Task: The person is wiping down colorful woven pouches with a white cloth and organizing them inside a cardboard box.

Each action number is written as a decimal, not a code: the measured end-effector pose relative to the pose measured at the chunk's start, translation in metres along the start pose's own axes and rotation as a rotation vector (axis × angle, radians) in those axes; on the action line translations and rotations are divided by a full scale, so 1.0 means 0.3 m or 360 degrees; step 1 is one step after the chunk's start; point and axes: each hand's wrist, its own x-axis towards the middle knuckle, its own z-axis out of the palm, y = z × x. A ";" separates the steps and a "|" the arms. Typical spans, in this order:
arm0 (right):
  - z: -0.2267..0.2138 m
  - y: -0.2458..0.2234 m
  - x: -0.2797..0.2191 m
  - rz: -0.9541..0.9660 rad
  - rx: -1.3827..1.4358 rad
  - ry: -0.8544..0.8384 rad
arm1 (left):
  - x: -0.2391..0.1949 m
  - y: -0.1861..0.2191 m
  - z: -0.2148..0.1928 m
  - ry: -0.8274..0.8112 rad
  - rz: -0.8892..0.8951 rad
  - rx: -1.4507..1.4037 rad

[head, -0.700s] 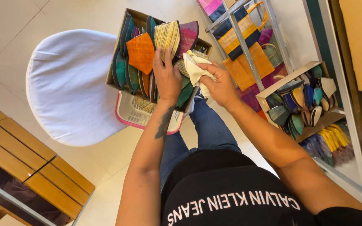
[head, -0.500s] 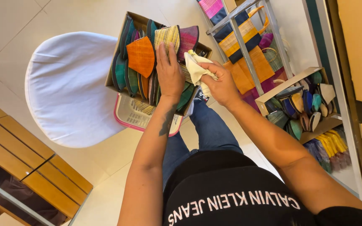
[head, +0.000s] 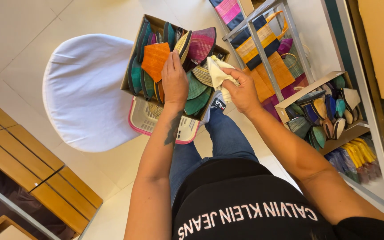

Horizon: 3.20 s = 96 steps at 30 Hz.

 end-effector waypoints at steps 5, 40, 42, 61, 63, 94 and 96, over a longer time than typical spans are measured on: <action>0.040 0.046 -0.036 0.0097 0.0177 0.0138 | -0.026 -0.043 -0.150 0.0058 -0.0191 -0.0550; 0.512 -0.275 -0.376 -0.1421 -0.0747 -0.0437 | -0.276 -0.454 -0.813 -0.0406 -0.1389 -0.3835; 0.460 -0.243 -0.319 -0.1087 -0.0854 -0.0164 | -0.258 -0.460 -0.885 -0.0515 -0.1455 -0.3783; 0.562 -0.525 -0.453 -0.1447 -0.0712 -0.0514 | -0.258 -0.454 -0.884 -0.0476 -0.1315 -0.3875; 0.548 -0.533 -0.459 -0.1370 -0.0442 -0.0361 | -0.249 -0.447 -0.921 -0.0501 -0.1201 -0.3888; 0.577 -0.609 -0.524 -0.1250 -0.0342 -0.0575 | -0.307 -0.615 -0.741 -0.1144 -0.1435 -0.4079; 0.567 -0.633 -0.515 -0.1502 -0.0330 -0.0176 | -0.234 -0.546 -0.935 -0.1100 -0.1461 -0.4098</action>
